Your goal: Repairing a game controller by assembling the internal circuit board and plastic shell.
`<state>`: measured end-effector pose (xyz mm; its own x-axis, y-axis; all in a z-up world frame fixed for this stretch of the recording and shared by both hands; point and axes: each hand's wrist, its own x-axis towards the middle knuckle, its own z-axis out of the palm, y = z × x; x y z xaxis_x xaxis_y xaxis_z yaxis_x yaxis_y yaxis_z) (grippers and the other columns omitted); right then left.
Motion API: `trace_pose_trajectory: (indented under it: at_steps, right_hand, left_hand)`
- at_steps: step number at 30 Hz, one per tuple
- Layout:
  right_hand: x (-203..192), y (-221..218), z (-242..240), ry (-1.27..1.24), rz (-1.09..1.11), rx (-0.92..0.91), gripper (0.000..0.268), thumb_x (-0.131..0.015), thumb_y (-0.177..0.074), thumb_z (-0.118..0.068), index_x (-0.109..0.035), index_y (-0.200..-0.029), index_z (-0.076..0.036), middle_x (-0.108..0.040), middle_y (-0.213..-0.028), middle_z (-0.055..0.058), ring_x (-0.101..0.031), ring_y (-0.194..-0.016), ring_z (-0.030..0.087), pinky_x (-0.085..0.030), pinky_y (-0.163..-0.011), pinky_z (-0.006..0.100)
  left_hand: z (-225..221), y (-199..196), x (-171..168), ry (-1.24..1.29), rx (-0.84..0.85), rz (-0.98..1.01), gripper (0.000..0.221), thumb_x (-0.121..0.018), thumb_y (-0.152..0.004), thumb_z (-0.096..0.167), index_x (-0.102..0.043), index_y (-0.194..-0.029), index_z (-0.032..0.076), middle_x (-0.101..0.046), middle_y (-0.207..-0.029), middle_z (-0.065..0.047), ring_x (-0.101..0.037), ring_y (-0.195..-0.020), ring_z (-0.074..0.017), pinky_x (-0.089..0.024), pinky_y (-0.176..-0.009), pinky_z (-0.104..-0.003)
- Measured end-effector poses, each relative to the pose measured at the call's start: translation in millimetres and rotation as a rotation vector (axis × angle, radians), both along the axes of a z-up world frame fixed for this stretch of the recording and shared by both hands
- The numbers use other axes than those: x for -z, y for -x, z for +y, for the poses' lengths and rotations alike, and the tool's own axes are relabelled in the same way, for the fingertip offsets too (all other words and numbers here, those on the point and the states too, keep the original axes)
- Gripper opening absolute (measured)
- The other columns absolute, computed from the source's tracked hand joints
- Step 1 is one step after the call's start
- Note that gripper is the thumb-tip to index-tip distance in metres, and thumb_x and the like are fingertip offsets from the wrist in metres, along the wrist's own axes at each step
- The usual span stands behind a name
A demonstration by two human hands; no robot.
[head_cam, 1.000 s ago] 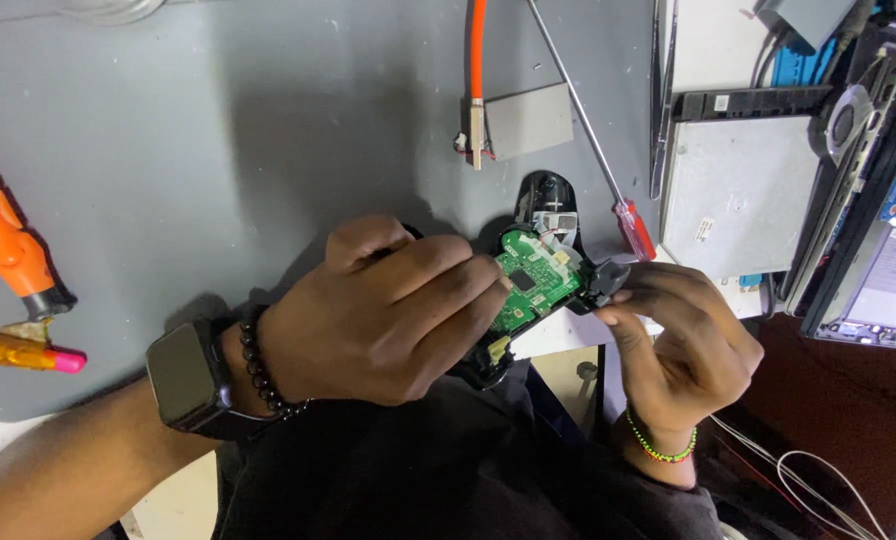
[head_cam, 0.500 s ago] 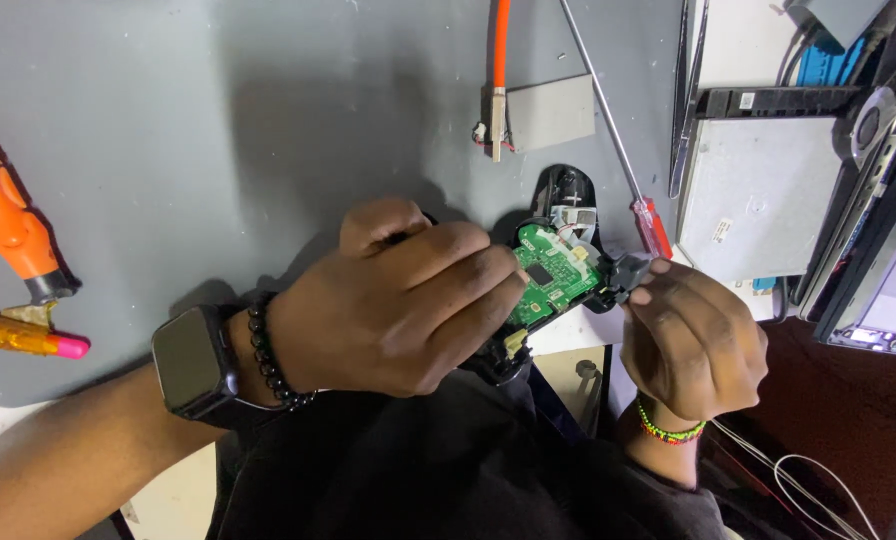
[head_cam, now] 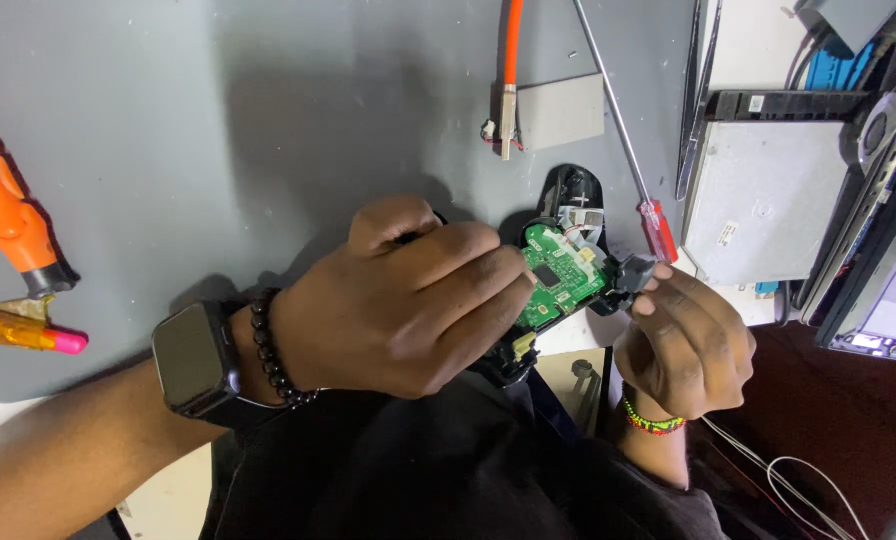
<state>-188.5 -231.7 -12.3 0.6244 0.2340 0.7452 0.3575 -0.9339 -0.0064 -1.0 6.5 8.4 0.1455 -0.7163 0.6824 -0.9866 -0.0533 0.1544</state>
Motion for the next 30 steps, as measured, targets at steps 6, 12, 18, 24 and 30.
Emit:
trace_pose_trajectory:
  at_steps: [6, 12, 18, 24, 30]
  right_hand:
    - [-6.9, -4.1, 4.9, 0.019, 0.018, 0.003, 0.009, -0.065, -0.098, 0.011, -0.065, -0.089, 0.013, -0.068, -0.08, 0.028, -0.072, -0.074, 0.042, -0.065, -0.068, 0.047]
    - [1.9, 0.0, 5.0, 0.015, -0.056, 0.061, 0.015, -0.061, -0.101, 0.008, -0.068, -0.087, 0.009, -0.07, -0.078, 0.024, -0.068, -0.069, 0.037, -0.061, -0.061, 0.042]
    - [15.8, 13.6, 3.3, -0.332, 0.019, 0.077, 0.013, -0.062, -0.08, 0.024, -0.065, -0.081, 0.012, -0.066, -0.078, 0.027, -0.068, -0.067, 0.039, -0.06, -0.065, 0.047]
    - [-4.8, 10.3, 20.2, -0.486, 0.163, 0.136, 0.014, -0.063, -0.086, 0.022, -0.063, -0.082, 0.008, -0.065, -0.083, 0.022, -0.066, -0.07, 0.034, -0.063, -0.078, 0.05]
    - [-22.1, 3.5, 38.8, -0.263, 0.207, 0.214, 0.006, -0.069, -0.09, 0.02, -0.065, -0.09, 0.015, -0.07, -0.086, 0.027, -0.073, -0.08, 0.047, -0.062, -0.076, 0.048]
  left_hand:
    - [0.9, -1.8, -2.2, 0.01, 0.035, 0.03, 0.019, -0.054, -0.111, 0.017, -0.066, -0.097, 0.019, -0.069, -0.1, 0.002, -0.064, -0.095, -0.0131, -0.036, -0.091, -0.03]
    - [-0.3, 2.3, 5.6, 0.071, 0.049, 0.062, 0.009, -0.067, -0.108, 0.016, -0.07, -0.1, 0.017, -0.075, -0.104, 0.0, -0.068, -0.098, -0.0151, -0.039, -0.092, -0.032]
    - [1.5, -0.5, 2.3, 0.031, 0.055, 0.034, 0.007, -0.067, -0.109, 0.02, -0.07, -0.103, 0.018, -0.072, -0.105, 0.001, -0.064, -0.101, -0.0147, -0.041, -0.092, -0.032]
    - [-0.5, 2.5, 6.0, 0.056, 0.037, 0.027, 0.01, -0.07, -0.109, 0.02, -0.074, -0.1, 0.019, -0.077, -0.102, 0.002, -0.065, -0.099, -0.0138, -0.04, -0.092, -0.03]
    - [-0.7, 1.2, 3.1, 0.041, 0.034, 0.007, 0.018, -0.059, -0.112, 0.021, -0.071, -0.098, 0.019, -0.072, -0.101, 0.002, -0.062, -0.099, -0.0136, -0.038, -0.093, -0.03]
